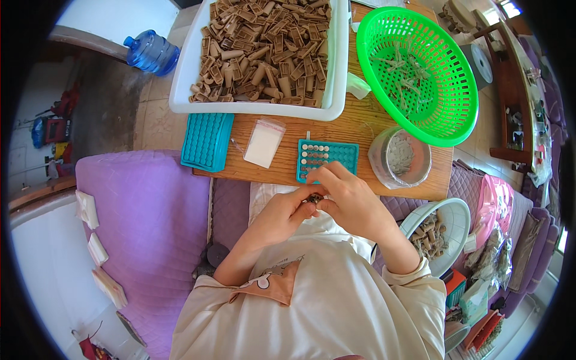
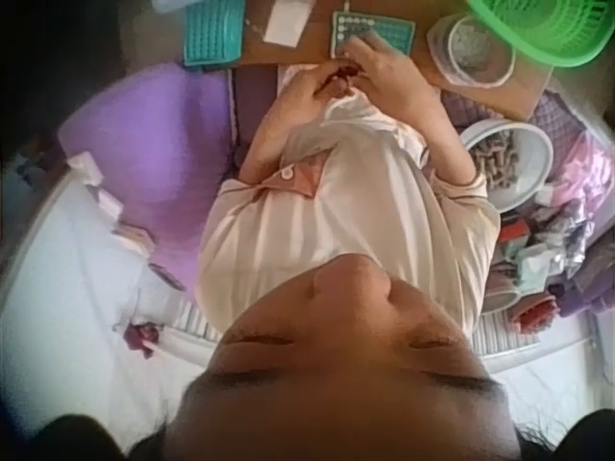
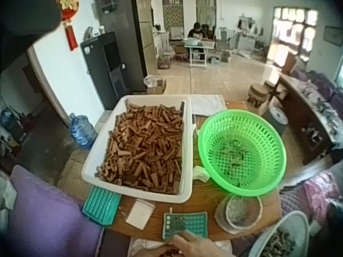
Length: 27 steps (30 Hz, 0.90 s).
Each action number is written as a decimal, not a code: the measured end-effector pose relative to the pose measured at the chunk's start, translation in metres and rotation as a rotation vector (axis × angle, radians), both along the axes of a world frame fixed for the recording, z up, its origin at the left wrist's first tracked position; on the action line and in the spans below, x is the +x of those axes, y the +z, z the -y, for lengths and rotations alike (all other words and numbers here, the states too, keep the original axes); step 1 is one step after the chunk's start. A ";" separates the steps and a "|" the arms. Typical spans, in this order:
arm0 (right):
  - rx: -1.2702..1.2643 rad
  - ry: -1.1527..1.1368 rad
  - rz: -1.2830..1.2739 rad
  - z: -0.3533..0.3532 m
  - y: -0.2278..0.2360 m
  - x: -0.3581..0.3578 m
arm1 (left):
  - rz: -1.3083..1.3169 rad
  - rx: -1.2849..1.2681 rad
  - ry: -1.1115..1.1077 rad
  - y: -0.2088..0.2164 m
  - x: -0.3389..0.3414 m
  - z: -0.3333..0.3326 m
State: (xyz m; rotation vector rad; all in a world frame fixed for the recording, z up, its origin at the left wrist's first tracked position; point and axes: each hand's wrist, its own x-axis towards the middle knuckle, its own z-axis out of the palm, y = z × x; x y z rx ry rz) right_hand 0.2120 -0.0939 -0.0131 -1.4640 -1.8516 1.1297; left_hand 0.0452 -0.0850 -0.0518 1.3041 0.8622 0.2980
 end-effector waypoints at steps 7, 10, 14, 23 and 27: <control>-0.238 0.191 -0.043 -0.016 -0.005 0.004 | 0.039 -0.056 -0.027 0.001 -0.005 -0.003; -0.186 0.228 -0.092 -0.028 -0.008 0.005 | 0.142 -0.230 0.046 -0.008 -0.008 -0.005; -0.064 0.347 -0.043 -0.058 0.002 0.004 | 0.324 -0.424 0.188 -0.011 -0.020 -0.013; 0.170 0.150 -0.024 -0.167 -0.008 -0.015 | 0.384 -0.477 0.309 -0.022 -0.037 -0.013; 0.202 0.220 0.188 -0.209 -0.037 -0.035 | 0.342 -0.501 0.340 -0.022 -0.039 -0.012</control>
